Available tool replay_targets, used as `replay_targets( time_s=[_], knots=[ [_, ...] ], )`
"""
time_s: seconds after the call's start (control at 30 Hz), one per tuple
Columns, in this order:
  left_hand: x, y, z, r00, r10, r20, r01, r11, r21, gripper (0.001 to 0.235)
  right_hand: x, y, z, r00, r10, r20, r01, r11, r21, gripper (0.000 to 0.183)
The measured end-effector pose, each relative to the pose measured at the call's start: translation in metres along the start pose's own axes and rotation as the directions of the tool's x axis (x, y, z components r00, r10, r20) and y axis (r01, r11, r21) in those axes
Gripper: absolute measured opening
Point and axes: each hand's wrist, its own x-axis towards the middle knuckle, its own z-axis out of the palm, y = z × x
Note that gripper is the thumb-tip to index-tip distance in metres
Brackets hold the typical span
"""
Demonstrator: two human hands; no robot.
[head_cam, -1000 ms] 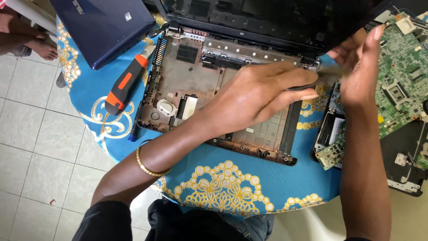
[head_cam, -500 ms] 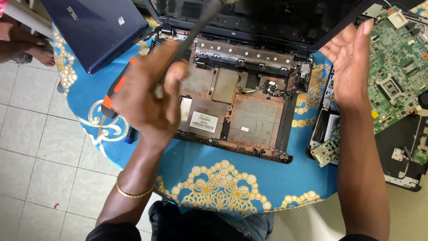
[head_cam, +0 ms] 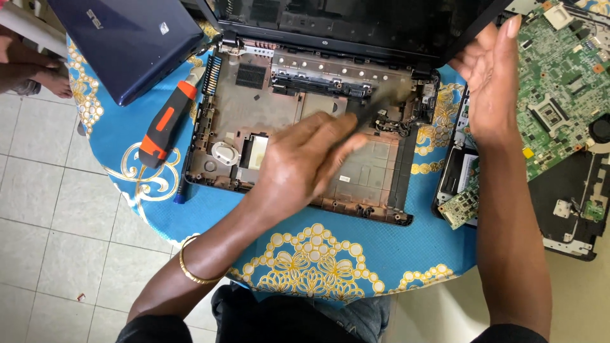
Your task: The person cleans the inside of a disassembled laptop chassis with a brush, then installs a motherboard into the chassis and connects a cable.
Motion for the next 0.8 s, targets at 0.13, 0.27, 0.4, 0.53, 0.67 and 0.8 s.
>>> replay_targets(
  time_s=[0.13, 0.27, 0.4, 0.53, 0.67, 0.8],
  knots=[
    [0.006, 0.020, -0.010, 0.989, -0.140, 0.053, 0.149, 0.953, -0.263, 0.018, 0.001, 0.004, 0.000, 0.995, 0.080, -0.055, -0.081, 0.997, -0.005, 0.102],
    [0.003, 0.023, -0.010, 0.997, -0.067, 0.049, 0.072, 0.993, -0.096, 0.022, -0.004, 0.008, -0.002, 0.996, 0.080, -0.042, -0.079, 0.997, 0.025, 0.103],
    [0.013, 0.044, -0.030, 0.966, -0.064, 0.249, 0.164, 0.900, -0.404, 0.031, -0.004, 0.001, 0.000, 0.998, 0.039, -0.043, -0.040, 0.999, -0.020, 0.107],
    [0.009, 0.044, -0.021, 0.968, -0.044, 0.248, 0.114, 0.955, -0.273, 0.024, -0.004, 0.003, 0.000, 0.999, -0.032, -0.013, 0.031, 0.999, -0.012, 0.099],
    [0.016, 0.053, -0.023, 0.953, 0.049, 0.299, 0.022, 0.973, -0.231, 0.024, 0.001, 0.019, -0.008, 0.999, -0.051, -0.010, 0.051, 0.998, 0.021, 0.095],
    [0.026, 0.072, -0.043, 0.959, -0.038, 0.282, 0.144, 0.918, -0.369, 0.021, 0.008, 0.016, -0.005, 0.971, 0.200, -0.127, -0.193, 0.979, 0.065, 0.088]
  ],
)
